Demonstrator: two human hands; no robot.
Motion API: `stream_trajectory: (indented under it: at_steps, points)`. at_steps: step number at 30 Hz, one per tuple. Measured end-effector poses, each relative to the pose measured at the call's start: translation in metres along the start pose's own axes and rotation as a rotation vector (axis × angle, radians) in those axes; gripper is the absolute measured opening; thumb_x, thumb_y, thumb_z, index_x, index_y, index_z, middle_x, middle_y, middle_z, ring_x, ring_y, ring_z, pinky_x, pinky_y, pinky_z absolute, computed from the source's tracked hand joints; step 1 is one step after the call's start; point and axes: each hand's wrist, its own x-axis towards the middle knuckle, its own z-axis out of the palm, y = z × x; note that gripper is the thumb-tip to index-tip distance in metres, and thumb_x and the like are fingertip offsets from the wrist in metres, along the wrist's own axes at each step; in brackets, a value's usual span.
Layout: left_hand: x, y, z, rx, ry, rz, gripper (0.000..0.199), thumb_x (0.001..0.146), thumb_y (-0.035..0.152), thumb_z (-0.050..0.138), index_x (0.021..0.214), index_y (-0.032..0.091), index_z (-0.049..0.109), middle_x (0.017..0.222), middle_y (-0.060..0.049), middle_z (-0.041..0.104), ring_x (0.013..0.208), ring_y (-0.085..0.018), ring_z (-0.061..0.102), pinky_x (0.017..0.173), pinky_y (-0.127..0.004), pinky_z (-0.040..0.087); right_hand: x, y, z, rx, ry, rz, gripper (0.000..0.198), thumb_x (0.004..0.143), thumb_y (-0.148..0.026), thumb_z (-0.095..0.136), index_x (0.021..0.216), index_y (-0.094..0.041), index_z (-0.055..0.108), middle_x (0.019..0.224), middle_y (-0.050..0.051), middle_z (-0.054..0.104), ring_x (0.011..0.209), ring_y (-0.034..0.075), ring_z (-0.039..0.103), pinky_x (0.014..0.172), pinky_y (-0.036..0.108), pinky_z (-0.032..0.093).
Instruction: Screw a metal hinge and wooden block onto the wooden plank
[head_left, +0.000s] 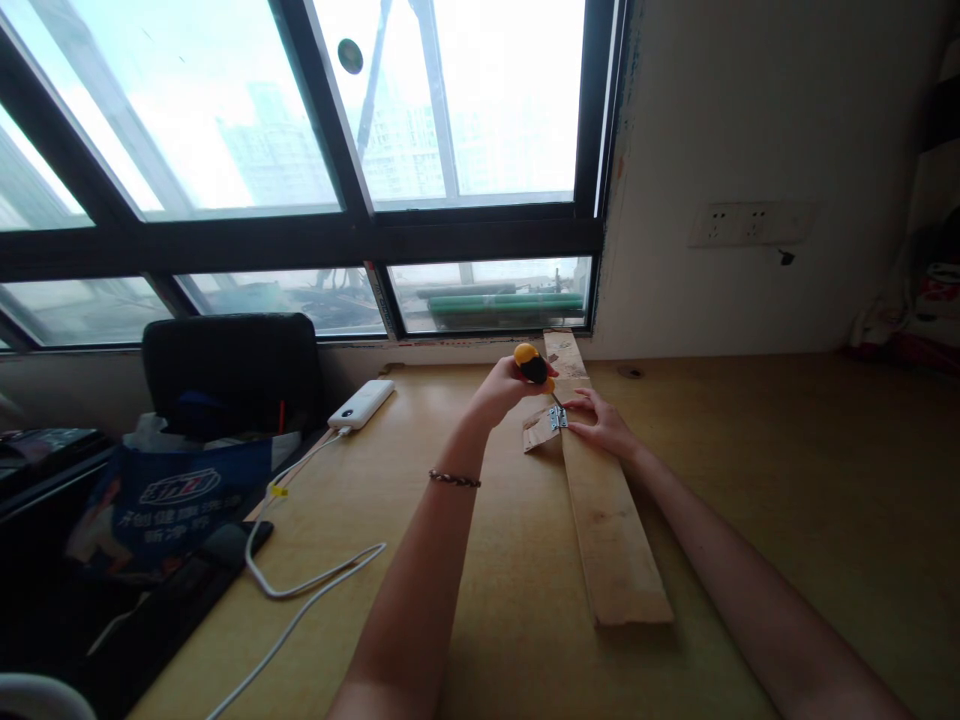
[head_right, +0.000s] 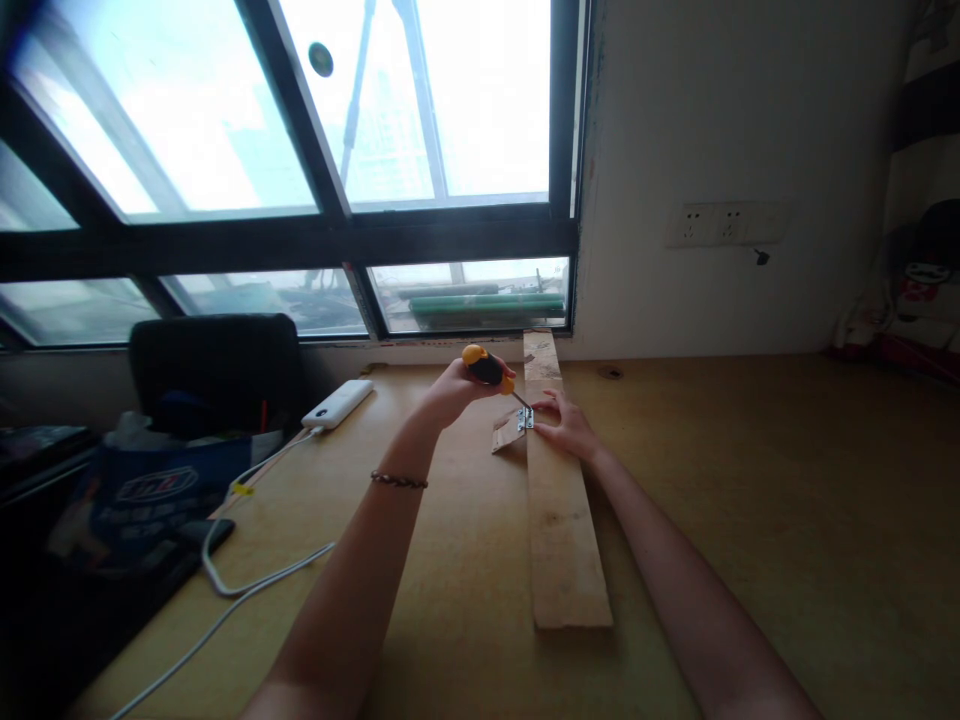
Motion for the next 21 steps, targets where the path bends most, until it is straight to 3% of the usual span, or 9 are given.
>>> stream_trajectory:
  at_steps: [21]
  points:
    - [-0.0006,0.0036,0.0055,0.011,-0.009,-0.003,0.029,0.051,0.016,0.073,0.078,0.009,0.065,0.084,-0.008,0.065,0.079,-0.017,0.057,0.078,-0.033,0.043,0.0003,0.0040,0.0004,0.018,0.000,-0.009,0.059,0.068,-0.027,0.069,0.119,-0.021,0.040,0.108,0.007,0.064,0.103,0.021,0.058,0.098,0.041,0.039]
